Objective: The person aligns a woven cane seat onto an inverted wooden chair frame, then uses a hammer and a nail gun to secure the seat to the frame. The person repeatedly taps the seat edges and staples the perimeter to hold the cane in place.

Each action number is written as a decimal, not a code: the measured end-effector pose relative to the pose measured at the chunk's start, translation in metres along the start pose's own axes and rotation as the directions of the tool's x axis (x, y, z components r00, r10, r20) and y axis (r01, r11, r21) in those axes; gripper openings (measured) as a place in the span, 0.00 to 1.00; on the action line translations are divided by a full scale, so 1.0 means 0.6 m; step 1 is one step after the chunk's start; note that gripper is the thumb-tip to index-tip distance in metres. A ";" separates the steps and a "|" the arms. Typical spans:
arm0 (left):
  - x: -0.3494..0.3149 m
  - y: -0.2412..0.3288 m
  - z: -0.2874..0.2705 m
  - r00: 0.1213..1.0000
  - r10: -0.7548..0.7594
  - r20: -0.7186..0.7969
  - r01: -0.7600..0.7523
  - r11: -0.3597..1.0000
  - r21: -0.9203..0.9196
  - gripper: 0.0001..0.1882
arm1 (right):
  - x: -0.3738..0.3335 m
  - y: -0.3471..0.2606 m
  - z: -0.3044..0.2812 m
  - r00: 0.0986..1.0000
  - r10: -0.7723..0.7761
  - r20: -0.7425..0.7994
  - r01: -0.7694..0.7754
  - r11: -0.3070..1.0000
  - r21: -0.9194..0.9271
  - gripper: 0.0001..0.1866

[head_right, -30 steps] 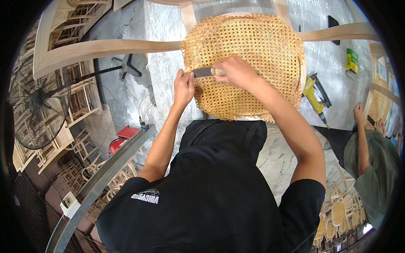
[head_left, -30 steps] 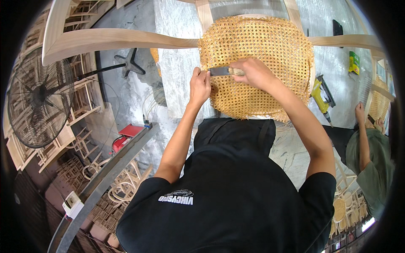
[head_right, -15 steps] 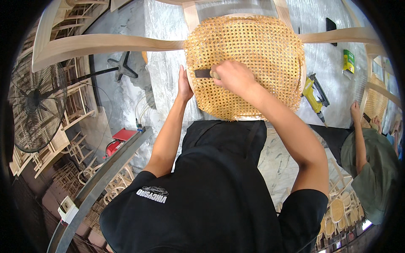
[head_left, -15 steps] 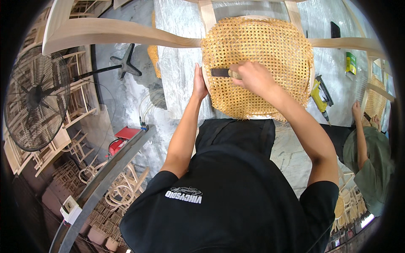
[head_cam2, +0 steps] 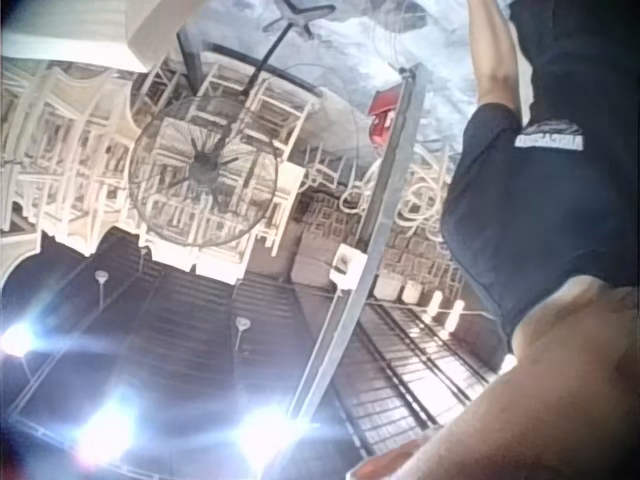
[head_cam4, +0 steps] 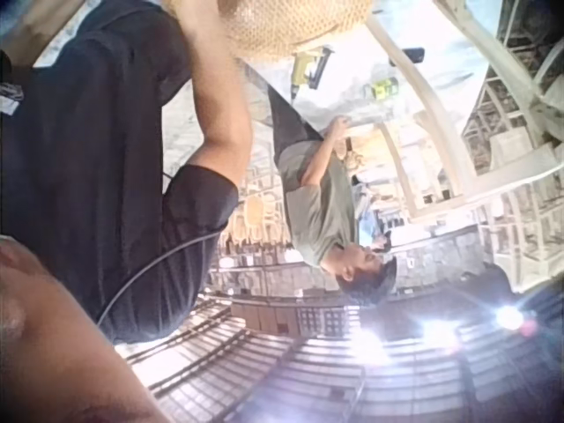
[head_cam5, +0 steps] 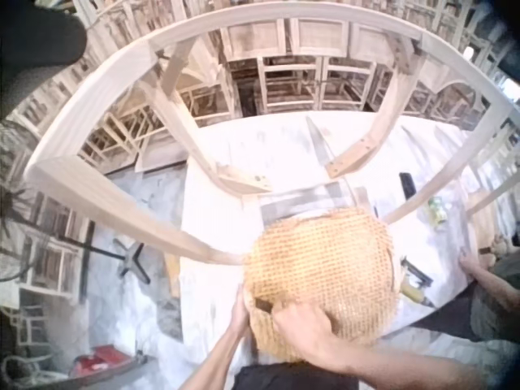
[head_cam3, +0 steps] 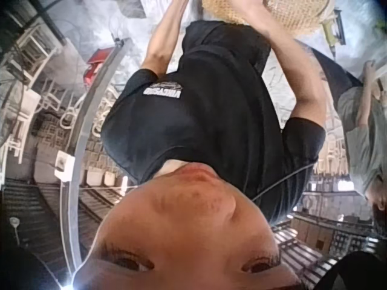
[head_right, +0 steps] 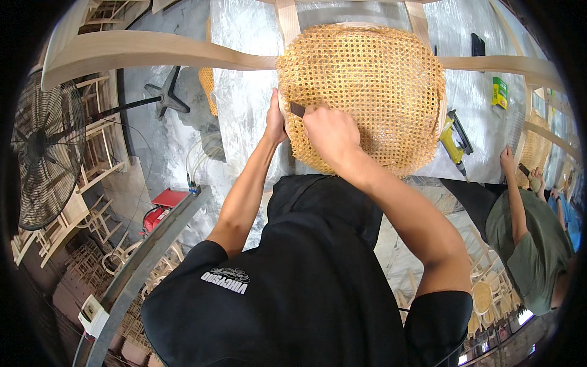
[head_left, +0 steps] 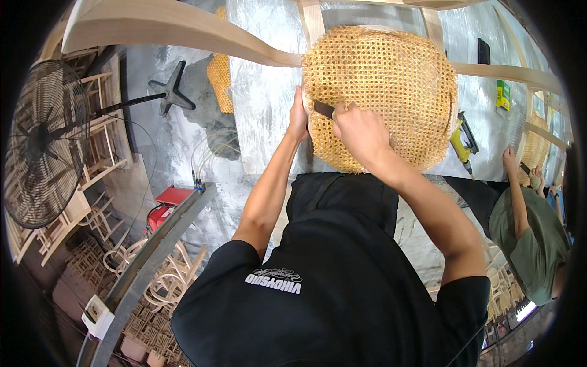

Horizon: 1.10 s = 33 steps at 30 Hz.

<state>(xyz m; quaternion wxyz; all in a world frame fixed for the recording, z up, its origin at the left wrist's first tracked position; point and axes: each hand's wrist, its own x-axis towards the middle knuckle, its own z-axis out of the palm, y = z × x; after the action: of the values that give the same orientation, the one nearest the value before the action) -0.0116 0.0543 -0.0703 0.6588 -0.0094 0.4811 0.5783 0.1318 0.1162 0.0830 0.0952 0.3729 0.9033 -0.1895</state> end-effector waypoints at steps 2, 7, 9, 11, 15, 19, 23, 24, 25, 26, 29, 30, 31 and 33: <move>-0.002 0.000 0.000 1.000 0.019 0.013 -0.019 0.999 -0.027 0.37 | -0.004 -0.013 0.001 1.000 0.018 -0.012 -0.018 1.000 -0.003 0.07; -0.002 0.002 0.001 1.000 0.024 0.011 -0.024 1.000 -0.017 0.37 | 0.002 -0.020 0.007 0.999 -0.001 -0.032 0.000 0.999 -0.044 0.09; -0.006 -0.002 0.003 0.998 0.058 0.019 -0.057 0.998 -0.018 0.37 | -0.016 -0.029 0.007 0.997 0.032 -0.072 -0.034 0.999 -0.031 0.09; -0.001 0.001 0.004 0.998 0.055 0.022 -0.055 0.998 -0.005 0.37 | 0.001 -0.028 0.000 0.997 -0.036 -0.061 0.033 0.999 -0.041 0.08; 0.003 0.001 -0.002 0.998 0.060 0.017 -0.059 0.997 -0.049 0.36 | 0.009 -0.045 -0.005 0.999 -0.044 -0.029 0.042 0.998 -0.042 0.07; -0.006 0.000 0.008 0.998 0.069 -0.010 -0.069 0.997 -0.018 0.37 | 0.010 -0.045 -0.011 1.000 -0.030 0.001 0.030 0.999 -0.040 0.06; -0.011 0.003 0.009 0.998 0.037 0.043 -0.035 0.999 -0.026 0.38 | 0.025 -0.045 -0.017 0.997 -0.063 0.033 0.064 0.997 -0.031 0.05; -0.010 0.004 0.009 0.998 0.036 0.046 -0.034 0.999 -0.026 0.38 | 0.024 -0.044 -0.022 0.998 -0.045 0.040 0.046 0.999 -0.023 0.05; -0.006 0.006 0.009 0.999 0.028 0.038 -0.028 0.999 -0.020 0.39 | 0.030 -0.042 -0.028 0.998 -0.062 0.033 0.063 0.997 -0.044 0.05; 0.001 0.010 0.010 0.999 0.021 0.030 -0.020 1.000 -0.014 0.39 | 0.041 -0.038 -0.034 0.997 -0.079 0.026 0.080 0.995 -0.065 0.06; -0.001 -0.003 -0.008 0.998 0.015 0.056 -0.014 1.000 -0.007 0.40 | 0.048 -0.065 -0.028 0.995 -0.091 0.030 0.094 0.989 -0.111 0.05; 0.001 0.000 -0.003 0.996 0.028 0.084 -0.027 1.000 -0.011 0.40 | 0.054 -0.068 -0.023 0.995 -0.091 0.026 0.094 0.986 -0.137 0.05; -0.005 -0.004 0.002 0.999 0.045 0.029 -0.046 0.998 0.038 0.40 | 0.050 -0.058 -0.020 0.996 -0.088 -0.007 0.087 0.990 -0.108 0.05; -0.003 -0.003 0.007 0.999 0.042 0.034 -0.043 0.999 0.020 0.40 | 0.032 -0.040 -0.025 0.994 -0.080 -0.072 0.077 0.996 -0.042 0.05</move>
<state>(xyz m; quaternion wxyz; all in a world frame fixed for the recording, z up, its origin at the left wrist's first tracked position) -0.0073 0.0548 -0.0681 0.6544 0.0172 0.4760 0.5873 0.1011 0.1189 0.0969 0.0615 0.3418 0.9238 -0.1613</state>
